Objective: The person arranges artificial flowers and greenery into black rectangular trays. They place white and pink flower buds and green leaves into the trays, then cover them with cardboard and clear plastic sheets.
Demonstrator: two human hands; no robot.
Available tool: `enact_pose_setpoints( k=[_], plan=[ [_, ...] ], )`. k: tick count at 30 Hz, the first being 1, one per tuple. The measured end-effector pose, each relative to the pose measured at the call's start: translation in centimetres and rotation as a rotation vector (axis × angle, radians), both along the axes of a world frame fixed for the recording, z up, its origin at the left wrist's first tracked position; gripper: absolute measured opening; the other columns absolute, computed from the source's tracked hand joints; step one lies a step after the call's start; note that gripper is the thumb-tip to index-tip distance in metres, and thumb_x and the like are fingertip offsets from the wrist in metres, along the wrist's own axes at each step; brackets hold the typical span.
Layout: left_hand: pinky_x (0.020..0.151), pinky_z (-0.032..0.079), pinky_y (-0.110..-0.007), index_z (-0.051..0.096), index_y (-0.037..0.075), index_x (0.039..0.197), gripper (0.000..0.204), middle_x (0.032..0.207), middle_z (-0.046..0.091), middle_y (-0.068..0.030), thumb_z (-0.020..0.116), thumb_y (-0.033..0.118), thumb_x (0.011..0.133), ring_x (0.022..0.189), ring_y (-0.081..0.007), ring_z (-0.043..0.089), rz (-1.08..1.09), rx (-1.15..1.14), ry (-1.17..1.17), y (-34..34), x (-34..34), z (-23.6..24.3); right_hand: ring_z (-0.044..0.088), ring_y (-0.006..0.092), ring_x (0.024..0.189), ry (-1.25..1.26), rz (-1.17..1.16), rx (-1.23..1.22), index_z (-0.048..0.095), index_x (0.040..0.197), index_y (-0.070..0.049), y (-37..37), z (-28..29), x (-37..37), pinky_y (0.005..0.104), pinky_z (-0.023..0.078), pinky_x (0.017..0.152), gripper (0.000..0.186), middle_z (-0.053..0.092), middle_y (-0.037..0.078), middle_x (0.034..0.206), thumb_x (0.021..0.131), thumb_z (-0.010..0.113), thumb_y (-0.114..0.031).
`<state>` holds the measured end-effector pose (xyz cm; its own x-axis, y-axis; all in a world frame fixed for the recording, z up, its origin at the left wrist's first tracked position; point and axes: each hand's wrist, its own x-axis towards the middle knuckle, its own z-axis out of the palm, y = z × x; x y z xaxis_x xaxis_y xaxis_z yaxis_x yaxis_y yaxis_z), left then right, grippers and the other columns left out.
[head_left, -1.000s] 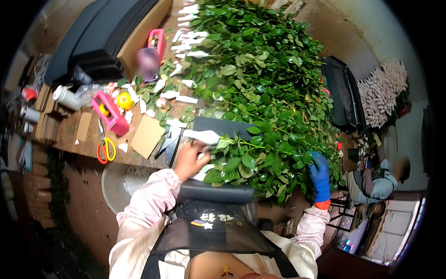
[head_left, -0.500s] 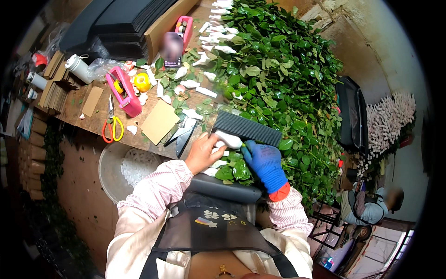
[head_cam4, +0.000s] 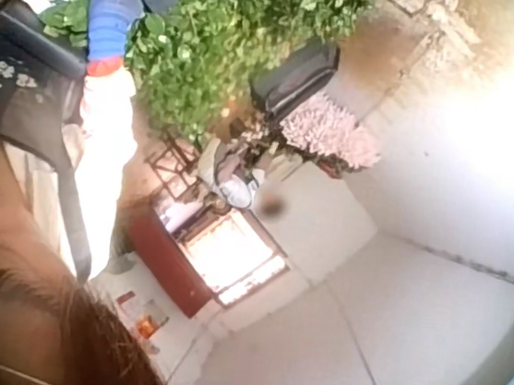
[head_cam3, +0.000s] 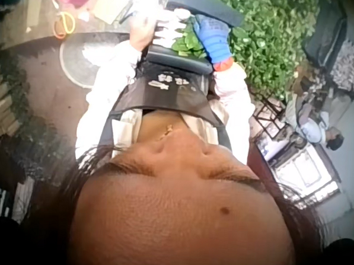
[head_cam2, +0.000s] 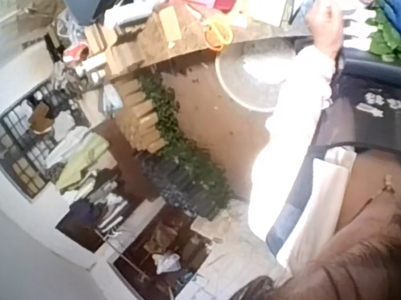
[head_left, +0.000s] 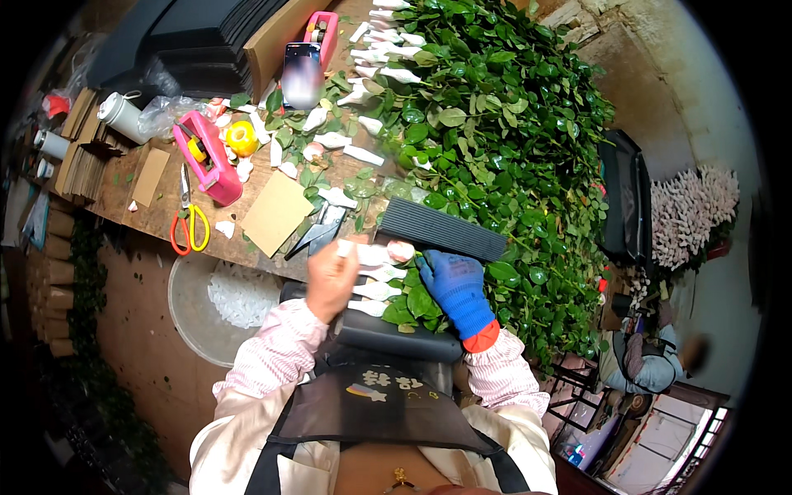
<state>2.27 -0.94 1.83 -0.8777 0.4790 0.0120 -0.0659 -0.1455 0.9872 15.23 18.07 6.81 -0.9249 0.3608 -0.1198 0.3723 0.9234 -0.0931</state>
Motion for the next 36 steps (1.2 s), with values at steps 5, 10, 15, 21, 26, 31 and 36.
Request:
enact_pose_setpoints(
  k=[5, 10, 15, 21, 26, 31, 36],
  plan=[
    [0.067, 0.054, -0.035, 0.060, 0.002, 0.093, 0.018, 0.088, 0.069, -0.0124, 0.071, 0.017, 0.096, 0.076, -0.0232, 0.069, -0.128, -0.284, 0.161, -2.0, -3.3, 0.5, 0.070, 0.0324, 0.073, -0.004, -0.006, -0.104, 0.070, 0.096, -0.012, -0.3, 1.3, -0.3, 0.0470, 0.054, 0.067, 0.029, 0.071, 0.010, 0.078, 0.094, 0.067, -0.041],
    [0.075, 0.052, -0.041, 0.064, 0.003, 0.099, 0.032, 0.089, 0.066, -0.0195, 0.069, 0.035, 0.099, 0.084, -0.0403, 0.064, -0.444, -0.422, 0.278, 0.6, -2.2, -0.4, 0.071, 0.0315, 0.075, -0.007, -0.019, 0.028, 0.071, 0.098, -0.012, -0.7, -0.5, -0.2, 0.0456, 0.054, 0.068, 0.026, 0.072, 0.009, 0.080, 0.092, 0.070, -0.038],
    [0.073, 0.047, -0.031, 0.063, 0.001, 0.094, 0.022, 0.085, 0.062, -0.0065, 0.065, 0.022, 0.103, 0.079, -0.0192, 0.058, -0.275, -0.180, 0.054, -0.3, -2.0, -1.9, 0.071, 0.0311, 0.076, 0.011, -0.011, 0.032, 0.071, 0.099, -0.012, -0.7, -0.9, -0.3, 0.0451, 0.054, 0.068, 0.027, 0.072, 0.010, 0.080, 0.091, 0.070, -0.038],
    [0.068, 0.047, -0.027, 0.061, 0.004, 0.088, 0.018, 0.082, 0.064, -0.0002, 0.074, 0.014, 0.095, 0.075, -0.0075, 0.055, -0.255, -0.243, 0.061, -4.4, -4.9, 0.4, 0.070, 0.0393, 0.080, -0.116, -0.039, -0.277, 0.070, 0.110, -0.008, 0.4, 2.2, -0.2, 0.0493, 0.054, 0.072, 0.054, 0.071, 0.016, 0.083, 0.085, 0.075, -0.056],
    [0.065, 0.051, -0.036, 0.063, 0.005, 0.092, 0.030, 0.076, 0.063, -0.0126, 0.075, 0.032, 0.096, 0.067, -0.0275, 0.061, -0.524, -0.504, 0.405, -2.0, -2.2, 1.6, 0.070, 0.0380, 0.081, -0.062, 0.006, -0.083, 0.064, 0.110, -0.007, -0.5, -0.5, 0.1, 0.0487, 0.054, 0.072, 0.058, 0.072, 0.016, 0.087, 0.084, 0.076, -0.058],
    [0.067, 0.048, -0.037, 0.059, 0.005, 0.085, 0.027, 0.075, 0.065, -0.0062, 0.068, 0.025, 0.100, 0.070, -0.0188, 0.063, -0.335, -0.219, -0.073, -3.2, -2.5, 0.2, 0.071, 0.0394, 0.086, -0.129, -0.055, -0.059, 0.064, 0.112, -0.007, -0.9, -0.6, 0.4, 0.0502, 0.055, 0.075, 0.062, 0.073, 0.017, 0.091, 0.083, 0.076, -0.060],
    [0.063, 0.047, -0.030, 0.059, 0.002, 0.085, 0.021, 0.077, 0.063, -0.0022, 0.073, 0.017, 0.093, 0.070, -0.0079, 0.055, -0.365, -0.262, -0.048, -6.3, -3.6, 0.3, 0.072, 0.0395, 0.096, -0.322, -0.056, -0.281, 0.058, 0.138, -0.004, -0.2, 3.0, -0.6, 0.0486, 0.056, 0.086, 0.095, 0.074, 0.022, 0.107, 0.072, 0.080, -0.069]
  ],
)
